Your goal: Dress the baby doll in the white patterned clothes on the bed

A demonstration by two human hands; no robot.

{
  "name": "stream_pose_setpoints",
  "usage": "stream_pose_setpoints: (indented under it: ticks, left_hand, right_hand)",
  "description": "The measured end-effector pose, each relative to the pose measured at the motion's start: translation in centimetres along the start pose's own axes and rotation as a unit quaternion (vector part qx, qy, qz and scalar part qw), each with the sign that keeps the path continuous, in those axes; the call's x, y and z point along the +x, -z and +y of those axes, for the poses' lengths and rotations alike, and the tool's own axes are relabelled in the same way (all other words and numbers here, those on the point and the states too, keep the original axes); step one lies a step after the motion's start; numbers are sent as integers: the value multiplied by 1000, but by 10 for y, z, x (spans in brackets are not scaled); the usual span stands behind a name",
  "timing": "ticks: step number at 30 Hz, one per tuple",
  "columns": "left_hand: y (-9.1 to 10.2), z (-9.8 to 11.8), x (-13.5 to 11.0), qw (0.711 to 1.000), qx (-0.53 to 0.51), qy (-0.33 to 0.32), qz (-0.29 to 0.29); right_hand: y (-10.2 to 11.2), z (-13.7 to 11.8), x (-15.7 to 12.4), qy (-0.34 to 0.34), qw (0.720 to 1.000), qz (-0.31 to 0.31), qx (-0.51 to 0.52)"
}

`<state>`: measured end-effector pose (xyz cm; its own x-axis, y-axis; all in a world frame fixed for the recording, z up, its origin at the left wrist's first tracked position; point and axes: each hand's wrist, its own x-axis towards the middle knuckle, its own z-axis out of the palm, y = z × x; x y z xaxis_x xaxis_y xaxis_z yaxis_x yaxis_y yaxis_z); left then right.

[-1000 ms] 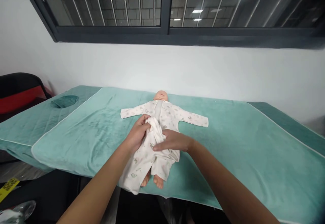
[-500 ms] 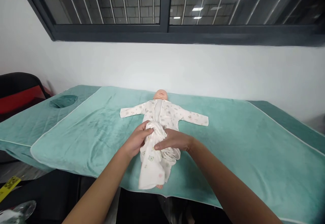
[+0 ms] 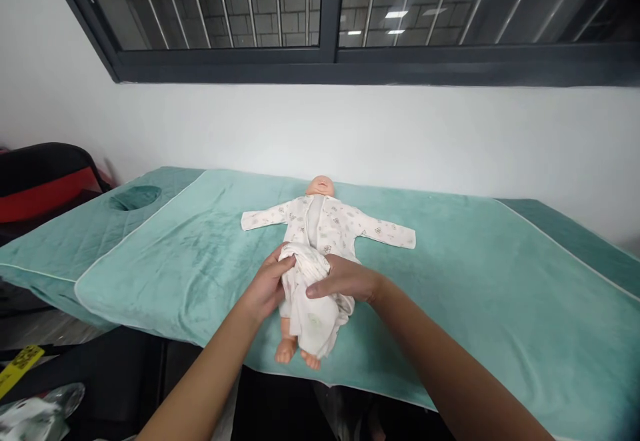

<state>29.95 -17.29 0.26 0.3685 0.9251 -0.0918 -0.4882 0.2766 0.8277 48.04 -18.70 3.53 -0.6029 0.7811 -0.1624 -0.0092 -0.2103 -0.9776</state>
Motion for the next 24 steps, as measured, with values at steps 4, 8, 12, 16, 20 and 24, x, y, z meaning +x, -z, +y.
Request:
stream_pose_setpoints:
  ticks: [4, 8, 12, 16, 20, 24]
  left_hand:
    - [0, 0, -7, 997, 29, 51, -45]
    - [-4, 5, -9, 992, 57, 73, -85]
    - [-12, 0, -4, 999, -25, 18, 12]
    - [-11, -8, -10, 998, -38, 35, 34]
    - [-8, -5, -25, 998, 23, 47, -23]
    - [-9, 1, -31, 994, 81, 43, -53]
  right_hand:
    - [-3, 3, 3, 55, 989, 69, 119]
    - [-6, 10, 9, 67, 979, 129, 143]
    - [-3, 9, 5, 23, 997, 57, 45]
    - [0, 5, 2, -3, 999, -26, 31]
    - [-3, 8, 7, 47, 990, 81, 108]
    - [-9, 9, 8, 34, 991, 128, 21]
